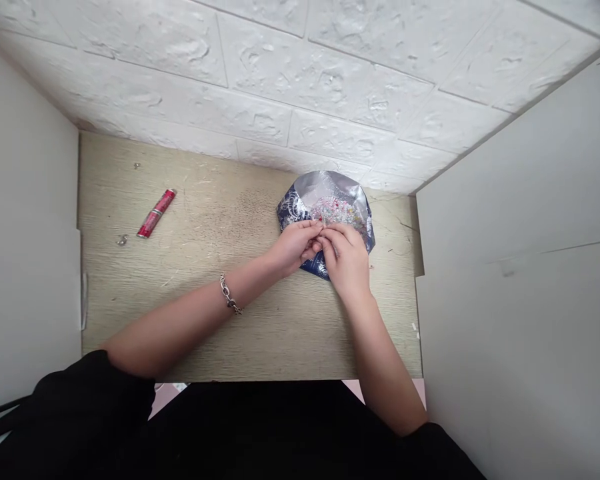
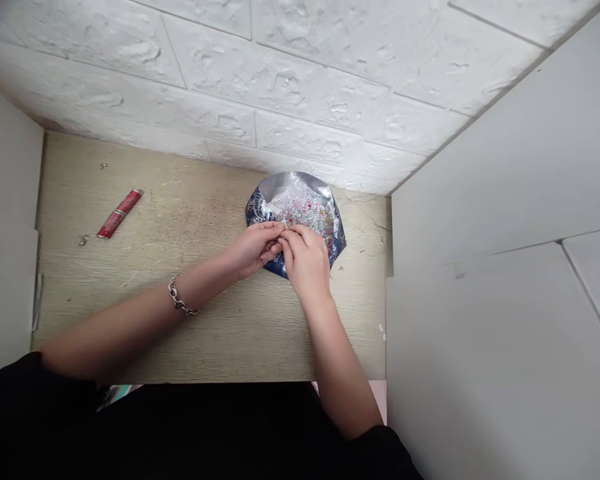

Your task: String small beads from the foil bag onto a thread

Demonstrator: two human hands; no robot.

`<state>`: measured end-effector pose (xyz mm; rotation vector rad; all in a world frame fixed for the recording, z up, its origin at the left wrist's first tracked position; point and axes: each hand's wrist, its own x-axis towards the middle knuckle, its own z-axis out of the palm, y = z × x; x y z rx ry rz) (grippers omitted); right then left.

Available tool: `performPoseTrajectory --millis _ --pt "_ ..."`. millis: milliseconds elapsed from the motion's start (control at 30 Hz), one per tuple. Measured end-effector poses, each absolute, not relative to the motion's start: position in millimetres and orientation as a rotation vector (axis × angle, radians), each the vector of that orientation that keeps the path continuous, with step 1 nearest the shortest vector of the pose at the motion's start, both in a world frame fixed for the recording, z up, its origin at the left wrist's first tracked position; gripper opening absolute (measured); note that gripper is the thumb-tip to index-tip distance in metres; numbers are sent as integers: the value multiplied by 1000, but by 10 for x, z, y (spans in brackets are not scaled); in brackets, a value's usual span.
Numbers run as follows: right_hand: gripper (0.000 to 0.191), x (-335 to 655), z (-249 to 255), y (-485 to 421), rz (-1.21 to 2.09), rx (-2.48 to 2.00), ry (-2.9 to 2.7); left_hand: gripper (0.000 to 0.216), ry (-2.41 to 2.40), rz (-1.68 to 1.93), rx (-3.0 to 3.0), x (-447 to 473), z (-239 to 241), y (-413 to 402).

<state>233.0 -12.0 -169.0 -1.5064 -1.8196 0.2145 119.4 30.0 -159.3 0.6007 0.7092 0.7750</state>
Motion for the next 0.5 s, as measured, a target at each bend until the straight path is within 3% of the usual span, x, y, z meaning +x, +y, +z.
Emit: performPoseTrajectory --millis 167,267,400,500 --pt "19 2283 -1645 -174 250 -1429 -1729 17 663 758 477 1181 -1606 316" --pt "13 2254 -1524 -185 361 -1328 -1392 16 676 744 439 1163 -1596 310" --pt "9 2376 -1328 -117 835 -1018 -661 16 677 720 405 1145 -1575 293" --pt "12 2521 -1203 -89 1169 -832 -419 15 671 715 406 1144 -1580 287"
